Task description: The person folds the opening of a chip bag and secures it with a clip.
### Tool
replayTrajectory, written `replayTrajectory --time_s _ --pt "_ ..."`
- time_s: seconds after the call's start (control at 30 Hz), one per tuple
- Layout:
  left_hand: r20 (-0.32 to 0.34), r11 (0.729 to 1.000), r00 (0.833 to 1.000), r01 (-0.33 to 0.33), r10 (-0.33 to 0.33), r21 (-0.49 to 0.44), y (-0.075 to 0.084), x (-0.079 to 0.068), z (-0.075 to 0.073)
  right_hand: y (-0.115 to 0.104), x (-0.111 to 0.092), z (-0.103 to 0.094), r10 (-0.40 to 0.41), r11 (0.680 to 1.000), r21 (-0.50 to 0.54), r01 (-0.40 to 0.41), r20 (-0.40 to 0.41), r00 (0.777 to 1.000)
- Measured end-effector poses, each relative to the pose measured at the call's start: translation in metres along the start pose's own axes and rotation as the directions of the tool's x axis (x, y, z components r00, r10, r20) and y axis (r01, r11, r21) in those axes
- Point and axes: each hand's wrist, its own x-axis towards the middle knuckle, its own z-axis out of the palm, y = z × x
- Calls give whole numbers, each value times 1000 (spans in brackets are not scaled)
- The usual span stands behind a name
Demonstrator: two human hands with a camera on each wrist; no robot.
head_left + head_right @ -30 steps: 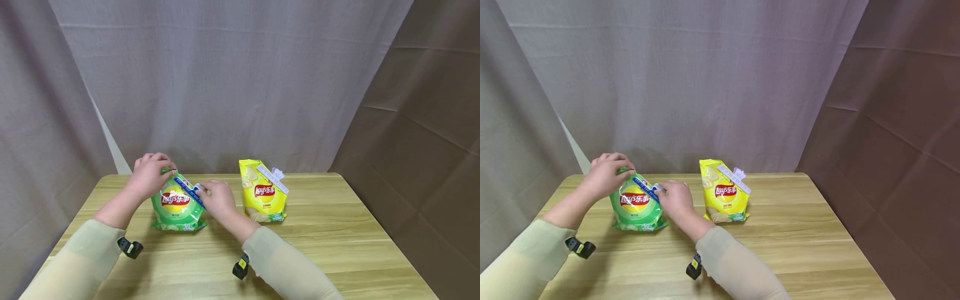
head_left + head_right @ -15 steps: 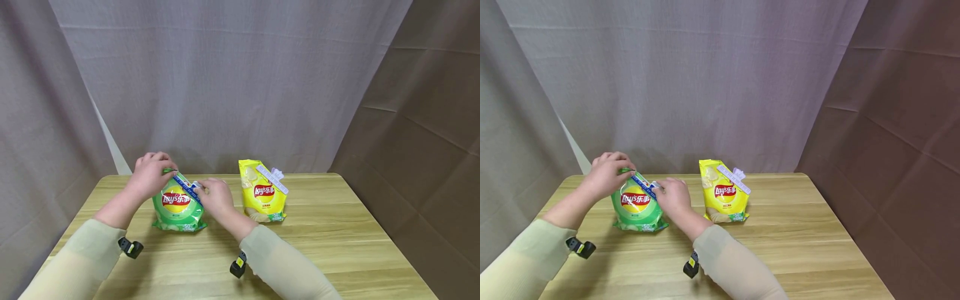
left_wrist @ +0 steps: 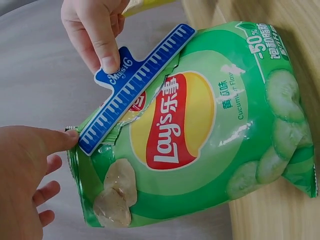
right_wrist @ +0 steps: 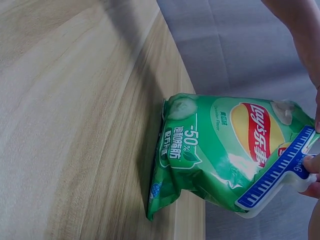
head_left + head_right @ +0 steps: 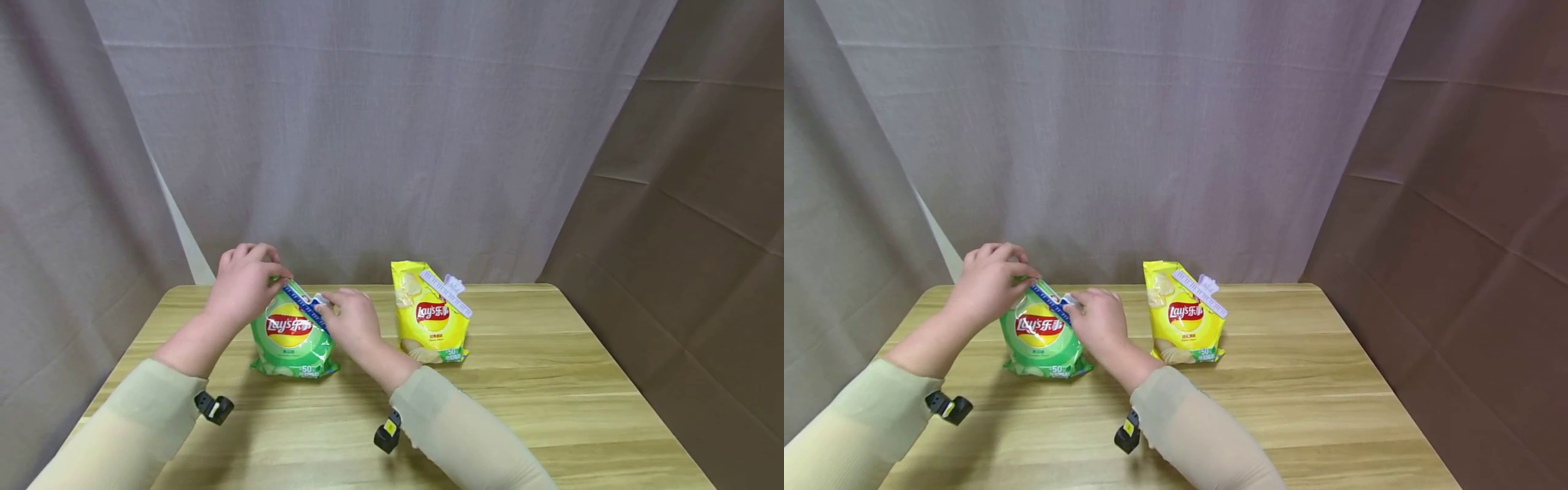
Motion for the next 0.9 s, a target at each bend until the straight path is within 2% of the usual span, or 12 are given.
replayTrajectory --time_s 0.2,0.67,0.9 --pt "-6 999 999 37 -37 -29 3 2 -1 0 -1 0 -11 1000 0 11 -7 1000" --pt "25 999 999 24 -24 -27 6 5 -7 -2 -1 4 14 1000 17 -14 -15 1000" --pt "33 999 999 34 -33 -17 9 6 -9 -3 -1 5 -5 1000 29 6 -36 999"
